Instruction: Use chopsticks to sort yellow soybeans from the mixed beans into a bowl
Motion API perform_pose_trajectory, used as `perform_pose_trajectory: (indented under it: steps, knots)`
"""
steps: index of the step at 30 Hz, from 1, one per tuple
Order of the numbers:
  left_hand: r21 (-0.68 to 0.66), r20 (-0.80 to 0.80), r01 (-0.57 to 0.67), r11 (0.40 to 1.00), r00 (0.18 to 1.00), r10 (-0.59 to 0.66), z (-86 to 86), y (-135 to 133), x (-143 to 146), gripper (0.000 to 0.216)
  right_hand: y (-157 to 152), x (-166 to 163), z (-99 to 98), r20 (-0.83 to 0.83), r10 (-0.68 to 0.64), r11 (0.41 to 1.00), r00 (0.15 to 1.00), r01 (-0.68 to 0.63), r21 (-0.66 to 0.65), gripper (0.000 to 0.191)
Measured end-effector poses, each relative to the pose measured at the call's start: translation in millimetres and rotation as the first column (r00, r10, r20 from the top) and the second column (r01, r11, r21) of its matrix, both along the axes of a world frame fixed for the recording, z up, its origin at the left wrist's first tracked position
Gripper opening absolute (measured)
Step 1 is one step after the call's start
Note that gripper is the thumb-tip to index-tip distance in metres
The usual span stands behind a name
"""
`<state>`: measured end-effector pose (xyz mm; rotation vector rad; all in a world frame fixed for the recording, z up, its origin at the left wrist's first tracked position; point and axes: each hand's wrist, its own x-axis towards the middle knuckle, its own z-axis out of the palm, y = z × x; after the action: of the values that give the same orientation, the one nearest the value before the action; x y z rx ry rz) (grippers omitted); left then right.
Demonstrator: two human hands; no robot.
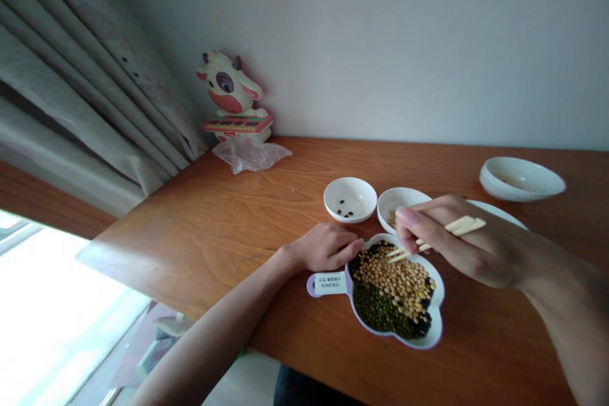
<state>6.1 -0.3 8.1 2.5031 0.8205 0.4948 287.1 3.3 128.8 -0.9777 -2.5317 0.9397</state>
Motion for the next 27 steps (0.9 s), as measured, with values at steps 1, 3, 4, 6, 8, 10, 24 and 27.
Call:
perform_pose_trajectory:
  steps: [1, 3, 4, 6, 8, 10, 24, 27]
  knots:
    - [0.002, -0.001, 0.003, 1.000, 1.000, -0.003, 0.1, 0.4, 0.2, 0.051, 0.9, 1.3, -2.0, -0.009, 0.001, 1.000, 1.000, -0.001, 0.001, 0.054]
    - [0.005, -0.004, 0.013, 1.000, 1.000, -0.013, 0.5, 1.2, 0.5, 0.050, 2.8, 3.5, -5.6, -0.026, 0.003, 1.000, 1.000, -0.003, 0.004, 0.051]
    - [0.004, -0.005, 0.016, 1.000, 1.000, -0.016, 0.7, 1.5, 0.6, 0.050, 3.6, 4.3, -6.9, -0.033, 0.005, 1.000, 0.999, -0.005, 0.008, 0.051]
    - [0.005, -0.004, 0.016, 1.000, 1.000, -0.016, 1.0, 1.9, 1.0, 0.050, 4.8, 5.3, -8.7, -0.038, 0.009, 1.000, 0.999, -0.008, 0.015, 0.050]
    - [0.008, -0.003, 0.013, 1.000, 1.000, -0.013, 1.1, 1.9, 1.3, 0.051, 5.3, 5.8, -9.3, -0.034, 0.015, 1.000, 0.999, -0.014, 0.019, 0.050]
    - [0.012, -0.001, 0.015, 1.000, 1.000, -0.015, 0.9, 1.8, 1.5, 0.051, 5.1, 6.0, -8.8, -0.021, 0.011, 1.000, 1.000, -0.011, 0.020, 0.052]
    - [0.041, 0.011, 0.005, 0.999, 1.000, -0.005, -4.4, 1.7, 0.2, 0.051, 4.1, 7.8, -4.8, 0.025, 0.035, 0.999, 0.999, -0.035, 0.016, 0.053]
    - [0.037, 0.017, 0.006, 0.999, 1.000, -0.007, -3.5, 1.5, 0.6, 0.051, 3.3, 6.1, -3.2, 0.001, 0.043, 0.999, 0.999, -0.043, 0.014, 0.053]
